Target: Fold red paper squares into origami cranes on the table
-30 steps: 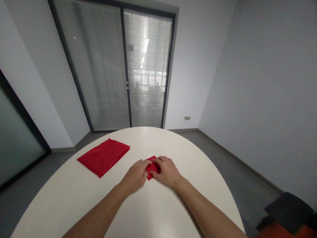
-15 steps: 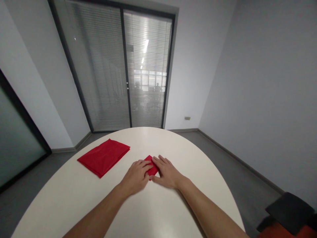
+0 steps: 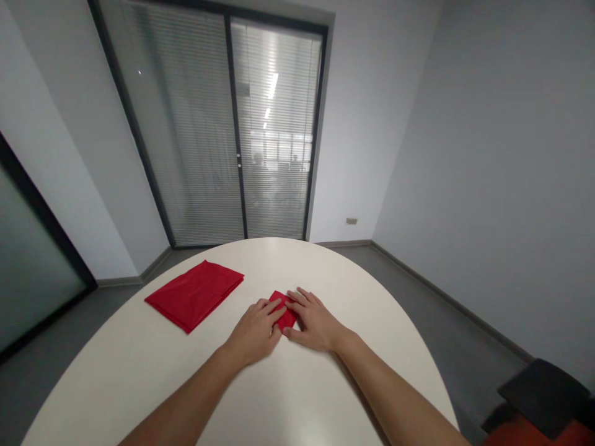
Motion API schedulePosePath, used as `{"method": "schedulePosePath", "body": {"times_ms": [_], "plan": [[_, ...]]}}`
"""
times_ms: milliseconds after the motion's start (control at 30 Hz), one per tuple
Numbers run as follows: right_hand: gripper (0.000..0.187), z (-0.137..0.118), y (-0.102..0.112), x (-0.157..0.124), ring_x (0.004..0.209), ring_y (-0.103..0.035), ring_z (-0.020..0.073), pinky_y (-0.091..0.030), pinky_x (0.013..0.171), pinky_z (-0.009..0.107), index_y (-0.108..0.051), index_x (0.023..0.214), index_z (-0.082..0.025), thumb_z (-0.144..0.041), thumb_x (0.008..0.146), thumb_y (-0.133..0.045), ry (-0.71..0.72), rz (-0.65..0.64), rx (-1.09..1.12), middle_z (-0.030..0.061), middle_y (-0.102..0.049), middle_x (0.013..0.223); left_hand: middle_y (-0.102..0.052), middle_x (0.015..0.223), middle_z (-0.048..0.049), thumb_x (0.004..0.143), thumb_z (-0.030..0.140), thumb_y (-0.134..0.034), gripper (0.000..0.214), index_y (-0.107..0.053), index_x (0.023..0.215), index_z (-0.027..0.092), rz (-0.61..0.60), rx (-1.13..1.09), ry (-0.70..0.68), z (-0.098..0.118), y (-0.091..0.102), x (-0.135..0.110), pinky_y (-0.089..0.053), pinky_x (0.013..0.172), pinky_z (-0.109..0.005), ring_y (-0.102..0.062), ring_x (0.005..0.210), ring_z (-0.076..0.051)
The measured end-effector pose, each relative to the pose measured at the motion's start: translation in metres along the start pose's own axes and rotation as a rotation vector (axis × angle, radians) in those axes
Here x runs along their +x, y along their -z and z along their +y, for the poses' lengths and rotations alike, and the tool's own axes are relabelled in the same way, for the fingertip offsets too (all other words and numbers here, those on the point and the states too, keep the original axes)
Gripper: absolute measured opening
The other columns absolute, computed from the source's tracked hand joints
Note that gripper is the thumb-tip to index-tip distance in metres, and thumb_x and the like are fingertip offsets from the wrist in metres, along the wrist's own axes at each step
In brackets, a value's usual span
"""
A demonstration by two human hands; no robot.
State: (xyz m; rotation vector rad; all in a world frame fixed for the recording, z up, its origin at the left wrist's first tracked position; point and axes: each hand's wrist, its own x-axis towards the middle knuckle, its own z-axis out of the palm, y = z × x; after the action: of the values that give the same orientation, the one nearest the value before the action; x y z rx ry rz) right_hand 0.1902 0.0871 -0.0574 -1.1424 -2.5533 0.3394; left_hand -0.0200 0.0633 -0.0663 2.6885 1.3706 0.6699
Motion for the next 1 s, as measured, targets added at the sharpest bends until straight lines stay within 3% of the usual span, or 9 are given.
{"method": "schedulePosePath", "body": {"times_ms": [133,300,433,533,733,1000], "plan": [[0.065,0.001,0.002,0.000,0.147,-0.029,0.0355,-0.024,0.118,0.056,-0.051,0.146,-0.023,-0.053,0.089,-0.060,0.051,0.025,0.005,0.0128,-0.041,0.156,-0.062,0.134,-0.0098,0.085,0.018,-0.057,0.045,-0.061,0.129,0.024,0.015,0.008,0.027,0.000,-0.001,-0.002,-0.042,0.103,-0.046,-0.055,0.117,-0.028],[0.062,0.011,0.004,-0.001,0.149,-0.022,0.0361,-0.022,0.119,0.057,-0.055,0.142,-0.024,-0.050,0.087,-0.065,0.052,0.066,-0.020,0.0121,-0.033,0.160,-0.064,0.129,-0.0126,0.087,0.032,-0.061,0.043,-0.062,0.129,0.024,0.060,0.037,0.050,0.000,-0.002,-0.004,-0.042,0.101,-0.050,-0.056,0.114,-0.032],[0.051,0.015,0.011,-0.003,0.149,-0.021,0.0356,-0.023,0.118,0.057,-0.061,0.136,-0.025,-0.036,0.086,-0.066,0.009,0.108,-0.056,0.0110,-0.031,0.161,-0.064,0.126,-0.0139,0.087,0.035,-0.061,0.042,-0.064,0.127,0.022,0.067,0.104,0.079,0.001,-0.001,-0.004,-0.042,0.100,-0.051,-0.056,0.114,-0.033],[0.042,0.013,0.014,-0.003,0.147,-0.028,0.0340,-0.024,0.118,0.055,-0.067,0.127,-0.026,-0.030,0.086,-0.065,0.029,0.115,-0.063,0.0101,-0.038,0.157,-0.064,0.123,-0.0133,0.087,0.036,-0.060,0.043,-0.064,0.128,0.023,0.063,0.125,0.085,0.002,0.001,-0.005,-0.043,0.099,-0.049,-0.056,0.112,-0.032],[0.037,0.004,0.013,0.000,0.134,-0.045,0.0316,-0.026,0.116,0.053,-0.070,0.123,-0.028,-0.038,0.088,-0.065,0.104,0.065,-0.041,0.0078,-0.060,0.138,-0.060,0.130,-0.0125,0.089,0.038,-0.059,0.042,-0.062,0.128,0.024,0.063,0.103,0.090,0.004,0.003,-0.004,-0.044,0.099,-0.048,-0.055,0.115,-0.032],[0.027,0.011,0.019,-0.001,0.129,-0.049,0.0286,-0.025,0.114,0.053,-0.072,0.116,-0.027,-0.036,0.096,-0.056,0.042,0.072,-0.080,0.0066,-0.066,0.127,-0.064,0.129,-0.0101,0.088,0.035,-0.060,0.042,-0.060,0.128,0.020,0.044,0.044,0.071,0.002,0.003,-0.003,-0.042,0.103,-0.047,-0.055,0.117,-0.030]]}}
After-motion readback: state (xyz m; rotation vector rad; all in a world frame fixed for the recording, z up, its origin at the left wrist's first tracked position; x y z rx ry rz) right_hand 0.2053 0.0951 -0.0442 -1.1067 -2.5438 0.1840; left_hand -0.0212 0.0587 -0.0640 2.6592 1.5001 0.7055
